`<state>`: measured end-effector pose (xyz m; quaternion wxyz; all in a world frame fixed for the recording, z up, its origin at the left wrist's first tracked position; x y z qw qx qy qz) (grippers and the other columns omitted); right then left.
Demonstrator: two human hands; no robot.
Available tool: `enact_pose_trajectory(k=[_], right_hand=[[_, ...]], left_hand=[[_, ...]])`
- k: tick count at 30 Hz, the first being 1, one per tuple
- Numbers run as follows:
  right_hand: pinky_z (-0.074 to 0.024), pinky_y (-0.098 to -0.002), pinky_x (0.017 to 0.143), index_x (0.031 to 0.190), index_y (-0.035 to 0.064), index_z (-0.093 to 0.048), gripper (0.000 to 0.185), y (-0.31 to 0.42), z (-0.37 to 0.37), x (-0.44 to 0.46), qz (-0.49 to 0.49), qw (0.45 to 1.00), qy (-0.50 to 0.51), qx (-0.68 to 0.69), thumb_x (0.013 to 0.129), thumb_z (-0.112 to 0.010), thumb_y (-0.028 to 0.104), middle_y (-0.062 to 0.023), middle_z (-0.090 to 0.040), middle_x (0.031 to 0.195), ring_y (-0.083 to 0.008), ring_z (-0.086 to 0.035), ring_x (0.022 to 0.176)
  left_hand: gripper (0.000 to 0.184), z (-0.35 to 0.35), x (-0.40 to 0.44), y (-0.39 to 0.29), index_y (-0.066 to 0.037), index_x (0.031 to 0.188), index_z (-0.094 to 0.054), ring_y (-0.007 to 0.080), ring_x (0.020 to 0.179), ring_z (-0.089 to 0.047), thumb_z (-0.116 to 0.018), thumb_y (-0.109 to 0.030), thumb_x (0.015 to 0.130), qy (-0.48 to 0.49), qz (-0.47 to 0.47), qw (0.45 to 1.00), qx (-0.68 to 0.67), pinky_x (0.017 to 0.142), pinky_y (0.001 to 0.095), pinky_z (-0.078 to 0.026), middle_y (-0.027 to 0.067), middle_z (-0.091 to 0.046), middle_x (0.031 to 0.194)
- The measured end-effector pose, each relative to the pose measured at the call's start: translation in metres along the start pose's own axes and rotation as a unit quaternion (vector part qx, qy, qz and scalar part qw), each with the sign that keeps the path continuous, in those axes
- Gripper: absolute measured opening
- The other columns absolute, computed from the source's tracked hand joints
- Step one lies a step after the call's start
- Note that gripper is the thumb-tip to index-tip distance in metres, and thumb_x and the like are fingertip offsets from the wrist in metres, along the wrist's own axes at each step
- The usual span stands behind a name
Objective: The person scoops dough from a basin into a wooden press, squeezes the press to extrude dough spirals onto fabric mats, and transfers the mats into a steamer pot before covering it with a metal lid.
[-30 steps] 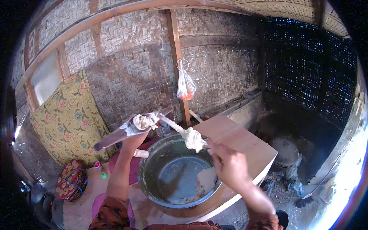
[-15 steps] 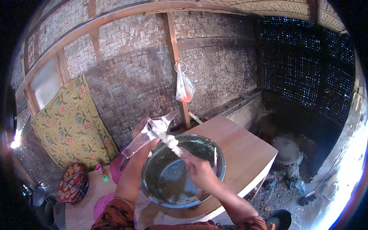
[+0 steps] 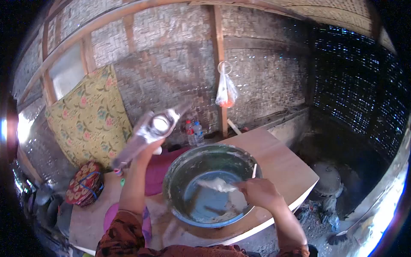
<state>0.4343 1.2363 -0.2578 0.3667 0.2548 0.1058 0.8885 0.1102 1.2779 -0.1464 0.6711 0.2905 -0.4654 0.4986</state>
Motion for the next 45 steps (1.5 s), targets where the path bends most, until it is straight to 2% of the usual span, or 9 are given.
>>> enact_pose_trajectory(k=[2,5,9,14,17,22,28,30,45], right_hand=[[-0.0477,-0.0396,0.076,0.108,0.0089,-0.065,0.029,-0.029,-0.05,0.0,-0.165,0.89,0.341,-0.252,0.085,-0.056,0.022,-0.0173,-0.061,0.11,-0.0277,-0.06,0.098],[-0.0432,-0.0387,0.087,0.111,0.0144,-0.064,0.03,0.003,-0.054,0.018,0.011,0.906,0.211,-0.366,0.083,-0.06,0.023,-0.0141,-0.057,0.114,-0.0291,-0.054,0.105],[-0.0352,-0.0421,0.095,0.121,0.0068,-0.055,0.052,0.099,-0.049,0.048,0.136,0.94,0.049,0.308,0.088,-0.051,0.048,-0.0163,-0.05,0.123,-0.0278,-0.046,0.115],[-0.0361,-0.0253,0.028,0.115,0.0071,-0.051,0.079,0.203,-0.16,0.013,-0.095,0.231,0.458,0.853,0.081,-0.03,0.075,-0.0121,-0.058,0.075,-0.0138,-0.045,0.036],[-0.0305,-0.0206,0.025,0.11,0.0047,-0.051,0.082,0.206,-0.192,-0.004,-0.199,0.152,0.464,0.85,0.08,-0.026,0.076,-0.0077,-0.051,0.062,-0.0091,-0.038,0.032],[-0.0307,-0.0236,0.03,0.106,0.0045,-0.054,0.084,0.186,-0.196,0.033,-0.197,0.595,0.208,0.75,0.08,-0.022,0.078,-0.0021,-0.042,0.052,-0.0116,-0.036,0.033],[-0.0464,-0.0348,0.056,0.127,-0.0022,-0.034,0.068,0.29,-0.176,0.083,0.084,0.904,0.066,0.414,0.087,-0.044,0.052,-0.0147,-0.056,0.078,-0.0254,-0.056,0.059],[-0.0449,-0.0459,0.087,0.136,-0.0012,-0.024,0.073,0.339,-0.17,0.083,0.179,0.941,0.088,0.273,0.084,-0.059,0.037,-0.0334,-0.052,0.11,-0.0459,-0.057,0.1],[-0.0501,-0.0444,0.068,0.135,-0.0033,-0.028,0.077,0.429,-0.288,0.086,0.061,0.887,0.369,0.272,0.084,-0.056,0.047,-0.0294,-0.058,0.102,-0.0358,-0.064,0.075]], left_hand=[[0.026,0.046,-0.003,0.002,-0.004,0.097,-0.058,0.0207,0.083,-0.059,-0.068,-0.018,0.077,-0.035,-0.116,0.985,0.121,0.073,0.0364,-0.048,0.0073,-0.061,0.086],[0.023,0.11,-0.013,0.047,-0.001,0.097,-0.059,0.0205,0.082,-0.058,-0.063,-0.009,0.075,-0.093,0.248,0.85,-0.455,0.073,0.0344,-0.047,0.0074,-0.061,0.09],[0.01,0.133,-0.024,0.023,-0.01,0.073,-0.047,0.0132,0.065,-0.044,-0.055,-0.016,0.075,-0.106,0.218,0.539,-0.807,0.056,0.0292,-0.036,0.001,-0.042,0.071],[0.009,0.101,-0.116,0.027,-0.01,0.077,-0.049,0.0177,0.072,-0.05,-0.052,-0.019,0.076,-0.129,0.372,0.438,-0.808,0.062,0.0342,-0.042,0.0034,-0.049,0.079],[0.018,0.117,-0.201,0.078,-0.007,0.093,-0.057,0.0247,0.089,-0.056,-0.054,-0.02,0.08,-0.197,0.44,0.503,-0.717,0.073,0.041,-0.047,0.0089,-0.058,0.1],[0.038,0.193,-0.293,0.098,-0.006,0.106,-0.057,0.0236,0.097,-0.058,-0.064,-0.029,0.077,-0.011,0.423,0.9,-0.106,0.083,0.0398,-0.047,0.0098,-0.061,0.104],[0.046,0.256,-0.312,0.079,-0.007,0.104,-0.059,0.0223,0.093,-0.061,-0.072,-0.034,0.07,0.161,0.394,0.867,-0.259,0.083,0.0378,-0.048,0.0101,-0.063,0.1],[0.049,0.278,-0.318,0.088,-0.007,0.103,-0.06,0.0218,0.091,-0.061,-0.075,-0.035,0.067,0.196,0.404,0.848,-0.282,0.083,0.0372,-0.049,0.0102,-0.064,0.099],[0.038,0.307,-0.402,0.156,-0.002,0.092,-0.064,0.0208,0.08,-0.063,-0.08,-0.024,0.065,0.291,0.372,0.804,-0.36,0.072,0.0352,-0.051,0.0118,-0.065,0.087]])
Point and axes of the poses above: each hand's wrist, its own x-axis towards the middle knuckle, its own z-axis out of the back of the hand, y = z × x, the point moved 6 cm from there along x, towards the middle knuckle
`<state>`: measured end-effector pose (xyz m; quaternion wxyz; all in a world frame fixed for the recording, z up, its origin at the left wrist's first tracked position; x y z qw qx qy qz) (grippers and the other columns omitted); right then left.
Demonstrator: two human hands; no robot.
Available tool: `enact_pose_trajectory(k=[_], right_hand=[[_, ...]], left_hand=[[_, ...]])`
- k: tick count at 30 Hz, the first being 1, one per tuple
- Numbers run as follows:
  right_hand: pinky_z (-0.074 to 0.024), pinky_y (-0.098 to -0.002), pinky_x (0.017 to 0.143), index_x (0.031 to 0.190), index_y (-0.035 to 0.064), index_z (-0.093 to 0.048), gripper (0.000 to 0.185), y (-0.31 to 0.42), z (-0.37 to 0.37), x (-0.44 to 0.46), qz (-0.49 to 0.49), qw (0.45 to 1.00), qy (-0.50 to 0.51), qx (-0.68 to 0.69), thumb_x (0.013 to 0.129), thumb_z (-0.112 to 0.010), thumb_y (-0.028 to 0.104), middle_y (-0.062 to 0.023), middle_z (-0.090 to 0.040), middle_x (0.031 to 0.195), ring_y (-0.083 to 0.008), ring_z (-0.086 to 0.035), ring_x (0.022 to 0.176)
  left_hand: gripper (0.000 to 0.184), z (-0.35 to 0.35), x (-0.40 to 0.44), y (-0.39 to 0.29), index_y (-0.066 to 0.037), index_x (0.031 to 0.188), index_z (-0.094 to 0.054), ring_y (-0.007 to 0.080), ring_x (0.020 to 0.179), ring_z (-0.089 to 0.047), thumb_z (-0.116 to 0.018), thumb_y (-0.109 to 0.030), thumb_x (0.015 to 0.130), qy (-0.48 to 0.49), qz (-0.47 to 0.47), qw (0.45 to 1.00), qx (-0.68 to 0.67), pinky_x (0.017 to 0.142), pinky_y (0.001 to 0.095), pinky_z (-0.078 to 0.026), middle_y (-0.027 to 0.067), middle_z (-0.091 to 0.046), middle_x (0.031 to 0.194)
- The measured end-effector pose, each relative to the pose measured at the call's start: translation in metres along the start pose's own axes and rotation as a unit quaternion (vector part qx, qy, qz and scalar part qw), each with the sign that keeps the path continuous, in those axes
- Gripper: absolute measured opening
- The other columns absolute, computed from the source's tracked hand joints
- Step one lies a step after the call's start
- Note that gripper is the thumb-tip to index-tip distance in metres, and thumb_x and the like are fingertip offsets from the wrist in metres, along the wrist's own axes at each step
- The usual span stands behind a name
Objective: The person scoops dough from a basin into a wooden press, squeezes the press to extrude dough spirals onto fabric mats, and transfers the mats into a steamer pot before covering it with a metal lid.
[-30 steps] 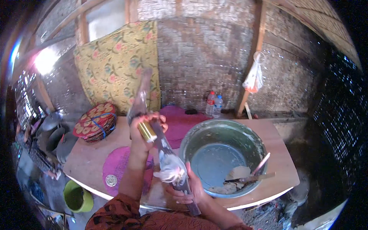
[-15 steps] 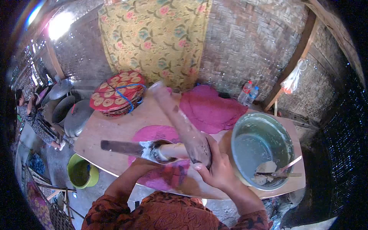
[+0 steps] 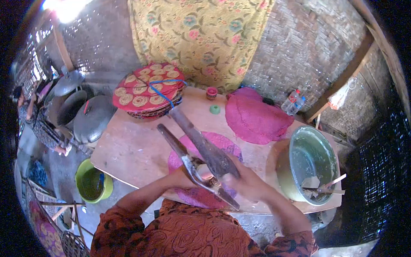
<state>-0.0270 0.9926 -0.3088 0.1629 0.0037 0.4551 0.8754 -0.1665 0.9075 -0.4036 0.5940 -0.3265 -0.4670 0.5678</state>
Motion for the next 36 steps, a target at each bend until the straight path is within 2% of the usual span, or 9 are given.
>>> enact_pose_trajectory(k=[3,6,9,12,18,23,27,30,36], right_hand=[[-0.048,-0.0389,0.081,0.14,-0.006,-0.019,0.094,-0.043,-0.018,-0.017,-0.113,0.88,0.288,0.361,0.082,-0.049,0.063,-0.0258,-0.048,0.123,-0.0297,-0.06,0.095],[-0.0444,-0.0399,0.089,0.138,-0.0083,-0.023,0.099,-0.048,-0.048,-0.019,-0.006,0.788,0.311,0.531,0.08,-0.041,0.07,-0.0271,-0.05,0.12,-0.0335,-0.055,0.106],[-0.0446,-0.0408,0.09,0.137,-0.008,-0.025,0.099,-0.051,-0.059,0.001,-0.032,0.743,0.345,0.573,0.08,-0.039,0.071,-0.0275,-0.051,0.119,-0.0343,-0.056,0.104],[-0.0449,-0.0421,0.09,0.136,-0.0075,-0.028,0.098,-0.049,-0.058,0.026,-0.054,0.676,0.38,0.629,0.081,-0.036,0.072,-0.0281,-0.052,0.117,-0.0355,-0.058,0.102],[-0.0535,-0.0393,0.076,0.135,-0.0044,-0.033,0.091,-0.078,-0.052,0.093,-0.265,0.835,0.248,0.414,0.082,-0.038,0.07,-0.027,-0.059,0.103,-0.0366,-0.063,0.091],[-0.0552,-0.0364,0.066,0.121,0.0009,-0.05,0.073,-0.059,-0.058,0.098,-0.3,0.869,0.216,0.33,0.085,-0.043,0.064,-0.0214,-0.063,0.092,-0.0284,-0.066,0.08],[-0.0531,-0.0346,0.063,0.126,-0.0034,-0.044,0.069,-0.066,-0.035,0.105,-0.272,0.904,0.202,0.26,0.09,-0.041,0.056,-0.0204,-0.064,0.091,-0.025,-0.066,0.075],[-0.0531,-0.0347,0.065,0.127,-0.0001,-0.044,0.062,-0.046,-0.034,0.114,-0.234,0.926,0.185,0.232,0.092,-0.04,0.051,-0.0182,-0.064,0.09,-0.0238,-0.065,0.073],[-0.053,-0.0349,0.063,0.117,-0.0009,-0.051,0.058,-0.024,-0.036,0.098,-0.21,0.921,0.217,0.247,0.092,-0.04,0.05,-0.0189,-0.065,0.089,-0.0228,-0.065,0.072]], left_hand=[[0.062,0.047,-0.011,-0.03,-0.006,0.115,-0.053,0.0228,0.09,-0.061,-0.082,-0.024,0.063,0.005,-0.002,0.996,-0.087,0.08,0.0347,-0.049,0.0113,-0.061,0.102],[0.089,0.098,0.005,-0.047,-0.005,0.136,-0.029,0.0224,0.119,-0.046,-0.079,-0.036,0.069,0.051,-0.079,0.962,-0.257,0.1,0.0369,-0.038,0.0129,-0.044,0.133],[0.077,0.155,0.036,-0.096,-0.004,0.135,-0.033,0.029,0.119,-0.047,-0.051,-0.059,0.083,-0.058,-0.205,0.757,-0.618,0.101,0.0419,-0.038,0.0174,-0.046,0.131],[0.07,0.18,0.064,-0.04,-0.002,0.125,-0.044,0.0323,0.116,-0.049,-0.043,-0.06,0.086,-0.115,-0.12,0.771,-0.615,0.1,0.0439,-0.038,0.0186,-0.052,0.121],[0.055,0.184,0.07,0.124,-0.003,0.096,-0.055,0.0291,0.093,-0.057,-0.043,-0.056,0.088,-0.22,-0.111,0.67,-0.7,0.09,0.0424,-0.044,0.014,-0.06,0.093],[0.044,0.177,0.038,0.132,-0.006,0.085,-0.054,0.0265,0.081,-0.056,-0.044,-0.049,0.089,-0.316,-0.123,0.61,-0.716,0.081,0.039,-0.046,0.01,-0.057,0.081],[0.045,0.188,0.048,0.123,-0.008,0.077,-0.051,0.0256,0.074,-0.054,-0.043,-0.05,0.089,-0.324,-0.173,0.58,-0.727,0.073,0.0367,-0.046,0.0089,-0.054,0.073],[0.051,0.219,0.049,0.11,-0.006,0.081,-0.05,0.0267,0.08,-0.053,-0.038,-0.055,0.089,-0.278,-0.24,0.662,-0.653,0.079,0.0388,-0.043,0.0106,-0.054,0.081],[0.054,0.219,0.028,0.075,-0.005,0.079,-0.048,0.0257,0.079,-0.053,-0.033,-0.056,0.089,-0.264,-0.213,0.658,-0.672,0.077,0.0385,-0.043,0.0103,-0.052,0.079]])
Point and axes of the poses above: each hand's wrist, its own x-axis towards the middle knuckle, its own z-axis out of the back of the hand, y = z × x, the point moved 6 cm from there along x, towards the middle knuckle
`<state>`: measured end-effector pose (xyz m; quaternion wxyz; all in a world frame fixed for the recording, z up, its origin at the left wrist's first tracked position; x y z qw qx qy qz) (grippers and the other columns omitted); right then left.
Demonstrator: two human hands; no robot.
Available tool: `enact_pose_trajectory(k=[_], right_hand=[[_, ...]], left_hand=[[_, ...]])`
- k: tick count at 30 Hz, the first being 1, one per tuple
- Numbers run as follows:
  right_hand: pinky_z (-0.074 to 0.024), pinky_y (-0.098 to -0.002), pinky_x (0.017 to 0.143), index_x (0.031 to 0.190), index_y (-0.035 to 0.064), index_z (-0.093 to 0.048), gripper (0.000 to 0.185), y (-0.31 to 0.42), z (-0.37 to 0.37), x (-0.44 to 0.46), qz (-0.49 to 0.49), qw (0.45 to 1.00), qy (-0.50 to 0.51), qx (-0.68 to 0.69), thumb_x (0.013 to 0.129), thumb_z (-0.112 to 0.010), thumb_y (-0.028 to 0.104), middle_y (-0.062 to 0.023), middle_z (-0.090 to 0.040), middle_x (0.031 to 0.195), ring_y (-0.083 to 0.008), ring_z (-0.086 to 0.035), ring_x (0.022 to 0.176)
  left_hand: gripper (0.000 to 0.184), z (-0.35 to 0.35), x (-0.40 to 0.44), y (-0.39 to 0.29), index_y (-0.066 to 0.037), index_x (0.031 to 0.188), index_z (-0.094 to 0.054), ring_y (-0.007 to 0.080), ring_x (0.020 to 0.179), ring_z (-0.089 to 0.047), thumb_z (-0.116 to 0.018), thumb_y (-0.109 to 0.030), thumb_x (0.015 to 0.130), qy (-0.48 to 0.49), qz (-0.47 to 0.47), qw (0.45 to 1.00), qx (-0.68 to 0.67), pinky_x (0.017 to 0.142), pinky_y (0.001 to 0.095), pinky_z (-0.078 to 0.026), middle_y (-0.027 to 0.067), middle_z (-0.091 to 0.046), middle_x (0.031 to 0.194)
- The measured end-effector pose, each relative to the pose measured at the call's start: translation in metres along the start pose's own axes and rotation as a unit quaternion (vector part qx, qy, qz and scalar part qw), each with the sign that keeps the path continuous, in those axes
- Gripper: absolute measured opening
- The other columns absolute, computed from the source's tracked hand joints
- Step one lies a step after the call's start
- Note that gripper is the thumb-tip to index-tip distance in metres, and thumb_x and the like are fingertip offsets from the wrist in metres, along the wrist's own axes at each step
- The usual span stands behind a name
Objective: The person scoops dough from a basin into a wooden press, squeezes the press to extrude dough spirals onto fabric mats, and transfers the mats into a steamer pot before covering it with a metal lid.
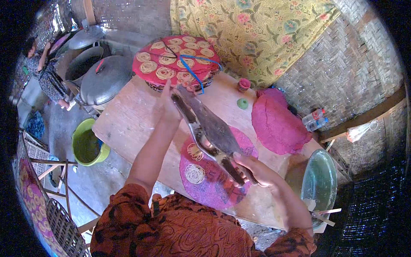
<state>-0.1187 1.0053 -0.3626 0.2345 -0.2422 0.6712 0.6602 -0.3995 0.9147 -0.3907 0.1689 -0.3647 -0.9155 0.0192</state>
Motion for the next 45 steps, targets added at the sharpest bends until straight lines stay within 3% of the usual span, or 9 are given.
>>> enact_pose_trajectory(k=[7,10,18,22,29,32,33,39,45], right_hand=[[-0.0536,-0.0354,0.061,0.103,-0.0024,-0.054,0.057,0.008,0.015,0.001,0.05,0.994,-0.066,-0.073,0.091,-0.043,0.052,-0.015,-0.064,0.08,-0.0244,-0.065,0.066],[-0.0531,-0.0351,0.061,0.101,-0.0017,-0.056,0.057,0.004,0.002,0.013,0.054,0.996,-0.032,-0.066,0.091,-0.042,0.053,-0.0137,-0.064,0.079,-0.0234,-0.064,0.065],[-0.0506,-0.0297,0.057,0.096,-0.0012,-0.059,0.056,-0.017,0.014,0.009,0.01,0.999,-0.022,-0.048,0.091,-0.041,0.052,-0.0123,-0.065,0.077,-0.019,-0.063,0.064],[-0.0509,-0.0279,0.056,0.094,0.0013,-0.06,0.052,-0.047,0.028,0.043,0.022,0.996,-0.066,-0.048,0.089,-0.05,0.052,-0.0094,-0.064,0.077,-0.0155,-0.062,0.064],[-0.0482,-0.0293,0.062,0.101,0.0012,-0.058,0.061,-0.047,0.008,0.07,0.075,0.997,-0.004,-0.011,0.088,-0.044,0.059,-0.0097,-0.063,0.082,-0.0163,-0.06,0.068],[-0.0482,-0.0315,0.068,0.114,0.0023,-0.052,0.067,-0.026,0.013,0.053,0.073,0.992,0.068,0.082,0.087,-0.041,0.063,-0.0126,-0.062,0.092,-0.0189,-0.06,0.078],[-0.048,-0.0299,0.064,0.109,0.0025,-0.054,0.067,-0.022,0.023,0.047,0.05,0.997,0.032,0.056,0.086,-0.04,0.065,-0.0099,-0.062,0.087,-0.017,-0.059,0.073],[-0.0473,-0.0279,0.055,0.096,0.0031,-0.057,0.065,-0.005,0.065,0.038,-0.043,0.998,-0.051,-0.018,0.086,-0.04,0.065,-0.0073,-0.06,0.071,-0.0143,-0.057,0.058],[-0.0462,-0.0269,0.049,0.09,0.0032,-0.057,0.063,-0.003,0.074,0.05,0.001,0.994,-0.083,-0.073,0.088,-0.039,0.063,-0.0061,-0.058,0.066,-0.0137,-0.056,0.053]], left_hand=[[0.049,0.009,0.018,0.011,-0.009,0.075,-0.047,0.0253,0.069,-0.05,-0.037,-0.055,0.088,-0.086,0.004,0.993,-0.083,0.07,0.0393,-0.043,0.0074,-0.05,0.071],[0.049,-0.005,0.014,-0.01,-0.009,0.074,-0.046,0.0245,0.069,-0.05,-0.036,-0.055,0.088,-0.033,-0.015,0.999,-0.039,0.068,0.0382,-0.042,0.0076,-0.05,0.071],[0.046,0.032,-0.014,0.015,-0.011,0.075,-0.049,0.0242,0.068,-0.053,-0.037,-0.054,0.088,-0.128,-0.024,0.991,-0.01,0.069,0.0396,-0.044,0.0063,-0.053,0.07],[0.041,0.047,-0.01,0.015,-0.013,0.069,-0.047,0.0207,0.059,-0.051,-0.04,-0.046,0.091,-0.143,-0.032,0.989,-0.006,0.061,0.0362,-0.043,0.0031,-0.051,0.062],[0.041,0.021,0.002,-0.009,-0.013,0.072,-0.049,0.0215,0.07,-0.054,-0.039,-0.048,0.092,0.0,0.008,0.999,0.046,0.072,0.0395,-0.044,0.0029,-0.052,0.069],[0.046,-0.011,0.01,-0.005,-0.01,0.08,-0.052,0.0263,0.074,-0.056,-0.035,-0.051,0.092,-0.102,-0.005,0.992,0.078,0.077,0.0426,-0.046,0.0058,-0.053,0.074],[0.045,-0.008,0.018,0.0,-0.01,0.078,-0.05,0.0252,0.071,-0.054,-0.036,-0.051,0.091,-0.045,-0.011,0.998,0.047,0.074,0.0424,-0.045,0.006,-0.052,0.074],[0.033,0.052,0.042,0.044,-0.013,0.073,-0.047,0.0206,0.065,-0.051,-0.043,-0.042,0.089,-0.097,-0.035,0.995,-0.018,0.065,0.0376,-0.045,0.0036,-0.049,0.066],[0.034,0.041,0.055,0.034,-0.014,0.072,-0.047,0.0183,0.062,-0.05,-0.042,-0.043,0.089,-0.093,-0.044,0.995,-0.004,0.064,0.0365,-0.043,0.0017,-0.047,0.065]])
Point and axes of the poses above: each hand's wrist, its own x-axis towards the middle knuckle, its own z-axis out of the back of the hand, y = z × x, the point moved 6 cm from there along x, towards the middle knuckle
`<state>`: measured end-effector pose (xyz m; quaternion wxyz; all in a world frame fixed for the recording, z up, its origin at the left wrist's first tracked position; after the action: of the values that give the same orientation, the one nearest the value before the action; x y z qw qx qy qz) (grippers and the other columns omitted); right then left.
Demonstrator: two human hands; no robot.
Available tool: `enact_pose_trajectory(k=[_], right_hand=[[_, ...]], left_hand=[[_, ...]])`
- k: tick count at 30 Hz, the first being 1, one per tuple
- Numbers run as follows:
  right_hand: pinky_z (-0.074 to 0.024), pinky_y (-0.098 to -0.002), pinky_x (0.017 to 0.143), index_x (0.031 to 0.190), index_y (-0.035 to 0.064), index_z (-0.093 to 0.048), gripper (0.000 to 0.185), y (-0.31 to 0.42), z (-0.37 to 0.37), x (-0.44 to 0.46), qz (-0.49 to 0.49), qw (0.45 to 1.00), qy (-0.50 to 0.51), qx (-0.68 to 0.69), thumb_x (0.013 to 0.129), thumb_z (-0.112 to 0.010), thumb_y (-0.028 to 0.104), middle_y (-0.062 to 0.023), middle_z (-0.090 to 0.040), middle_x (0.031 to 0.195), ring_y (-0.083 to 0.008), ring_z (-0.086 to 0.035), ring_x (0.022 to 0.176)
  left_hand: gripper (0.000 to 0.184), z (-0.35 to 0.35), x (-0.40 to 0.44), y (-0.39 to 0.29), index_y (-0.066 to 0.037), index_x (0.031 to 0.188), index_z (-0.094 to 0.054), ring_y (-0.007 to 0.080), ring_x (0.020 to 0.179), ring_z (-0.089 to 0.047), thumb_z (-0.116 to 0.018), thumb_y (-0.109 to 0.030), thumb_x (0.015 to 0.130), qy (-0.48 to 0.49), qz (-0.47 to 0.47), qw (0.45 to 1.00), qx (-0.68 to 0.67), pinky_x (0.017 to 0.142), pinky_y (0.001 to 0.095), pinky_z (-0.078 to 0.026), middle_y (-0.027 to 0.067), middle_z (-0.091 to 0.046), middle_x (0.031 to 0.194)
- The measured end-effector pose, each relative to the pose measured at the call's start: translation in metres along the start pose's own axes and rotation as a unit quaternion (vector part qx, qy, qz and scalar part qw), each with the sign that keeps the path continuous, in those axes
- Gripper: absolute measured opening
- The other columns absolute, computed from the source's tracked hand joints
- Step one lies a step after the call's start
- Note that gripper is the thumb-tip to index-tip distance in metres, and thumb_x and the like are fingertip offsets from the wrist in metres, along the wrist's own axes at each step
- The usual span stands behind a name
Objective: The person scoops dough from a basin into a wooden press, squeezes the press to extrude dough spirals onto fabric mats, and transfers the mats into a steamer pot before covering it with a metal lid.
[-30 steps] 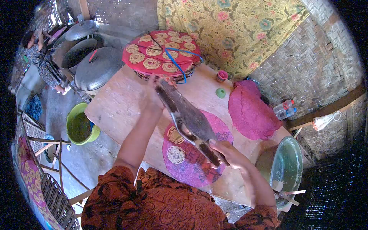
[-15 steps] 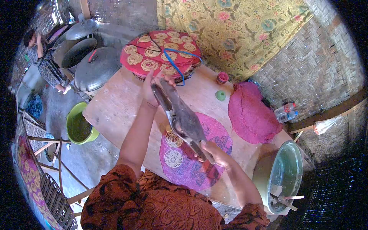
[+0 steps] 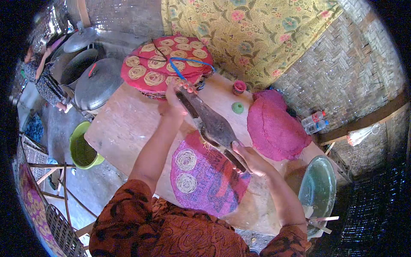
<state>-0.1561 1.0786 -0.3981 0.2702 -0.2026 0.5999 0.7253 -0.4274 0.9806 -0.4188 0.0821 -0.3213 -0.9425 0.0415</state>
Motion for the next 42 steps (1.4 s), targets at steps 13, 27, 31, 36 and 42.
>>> enact_pose_trajectory(k=[13,27,31,36,42], right_hand=[[-0.0452,-0.0266,0.048,0.084,0.0027,-0.056,0.056,-0.002,-0.001,-0.005,0.058,0.998,-0.029,0.027,0.09,-0.042,0.056,-0.0041,-0.055,0.063,-0.0121,-0.054,0.052],[-0.0487,-0.0275,0.053,0.096,0.0008,-0.055,0.058,-0.068,0.01,0.036,0.047,0.995,-0.09,0.024,0.089,-0.043,0.057,-0.0083,-0.06,0.073,-0.0147,-0.059,0.062],[-0.0458,-0.0271,0.059,0.108,0.0075,-0.052,0.059,-0.055,0.013,0.029,0.101,0.988,-0.068,0.09,0.089,-0.038,0.062,-0.0024,-0.057,0.073,-0.0125,-0.054,0.063],[-0.043,-0.0254,0.05,0.099,0.0083,-0.054,0.063,-0.027,0.032,-0.016,0.005,0.991,0.01,0.133,0.088,-0.032,0.066,-0.0049,-0.057,0.069,-0.0127,-0.054,0.057],[-0.038,-0.0264,0.038,0.087,0.0067,-0.056,0.066,-0.048,0.06,-0.01,-0.079,0.993,-0.072,0.057,0.087,-0.03,0.068,-0.005,-0.053,0.056,-0.0136,-0.049,0.043]], left_hand=[[0.038,-0.024,0.003,0.003,-0.017,0.065,-0.046,0.0169,0.054,-0.048,-0.039,-0.045,0.09,0.015,0.022,0.999,-0.021,0.058,0.036,-0.041,-0.0007,-0.047,0.059],[0.04,0.008,0.017,0.035,-0.017,0.062,-0.042,0.0185,0.052,-0.046,-0.038,-0.044,0.09,0.032,0.091,0.995,0.032,0.06,0.0362,-0.041,-0.0006,-0.043,0.056],[0.038,-0.051,0.017,0.041,-0.015,0.065,-0.043,0.0196,0.055,-0.048,-0.04,-0.045,0.089,0.022,0.082,0.991,0.099,0.062,0.0374,-0.043,0.0006,-0.044,0.057],[0.033,-0.017,0.03,0.073,-0.016,0.066,-0.042,0.0162,0.054,-0.046,-0.045,-0.043,0.085,0.019,0.104,0.994,-0.003,0.061,0.0338,-0.041,-0.0013,-0.041,0.056],[0.036,0.031,0.04,0.111,-0.014,0.063,-0.042,0.0183,0.05,-0.042,-0.041,-0.043,0.082,-0.037,0.114,0.99,-0.07,0.058,0.036,-0.04,0.0018,-0.04,0.055]])
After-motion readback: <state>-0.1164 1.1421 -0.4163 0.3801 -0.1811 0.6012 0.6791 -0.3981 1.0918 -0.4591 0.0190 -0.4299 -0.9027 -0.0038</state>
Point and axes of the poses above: each hand's wrist, its own x-axis towards the middle knuckle, its own z-axis out of the back of the hand, y = z × x, the point moved 6 cm from there along x, towards the middle knuckle
